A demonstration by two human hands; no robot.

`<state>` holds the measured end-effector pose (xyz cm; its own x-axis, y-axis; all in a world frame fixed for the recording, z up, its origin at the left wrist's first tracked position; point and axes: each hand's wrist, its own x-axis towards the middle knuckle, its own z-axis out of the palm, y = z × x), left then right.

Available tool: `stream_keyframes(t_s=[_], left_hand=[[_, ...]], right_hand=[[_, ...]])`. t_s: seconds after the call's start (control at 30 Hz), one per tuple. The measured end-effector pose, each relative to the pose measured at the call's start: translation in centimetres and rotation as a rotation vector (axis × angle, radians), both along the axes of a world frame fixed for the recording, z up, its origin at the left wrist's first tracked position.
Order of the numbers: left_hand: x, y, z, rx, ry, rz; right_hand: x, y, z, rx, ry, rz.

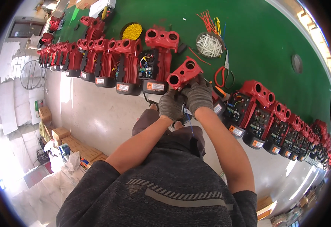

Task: The person connects electrical wires to terminal blocks on a series of red industrial pump units using pliers and by hand.

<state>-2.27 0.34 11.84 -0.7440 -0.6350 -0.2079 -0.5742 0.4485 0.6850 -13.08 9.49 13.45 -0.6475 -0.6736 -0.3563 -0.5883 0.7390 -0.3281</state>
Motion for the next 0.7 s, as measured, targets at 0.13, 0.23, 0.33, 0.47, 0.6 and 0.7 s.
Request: stream_keyframes(t_s=[0.13,0.23,0.33,0.47,0.6,0.7], left_hand=[[-0.3,0.3,-0.3,0.158,-0.055,0.137],[0.2,-0.2,-1.6,0.156,-0.010,0.122],[1.7,-0.9,-2.2,0.291,0.134,0.069],[2.8,-1.2,-2.4,0.493,0.168,0.051],[3.5,-2.2,-0.7,0.514,0.235,-0.038],[4.0,-3.2,1.7,0.522,0.204,-0.137]], right_hand=[[0.1,0.0,-1.6,-0.038,0.014,-0.044],[0.2,-0.2,-0.7,-0.116,-0.004,-0.102],[-0.3,0.1,4.9,0.018,0.021,0.159],[0.4,0.9,3.4,-0.073,0.127,0.116],[1.5,2.3,2.7,-0.376,0.176,0.011],[4.5,3.6,3.0,-0.670,0.128,-0.128]])
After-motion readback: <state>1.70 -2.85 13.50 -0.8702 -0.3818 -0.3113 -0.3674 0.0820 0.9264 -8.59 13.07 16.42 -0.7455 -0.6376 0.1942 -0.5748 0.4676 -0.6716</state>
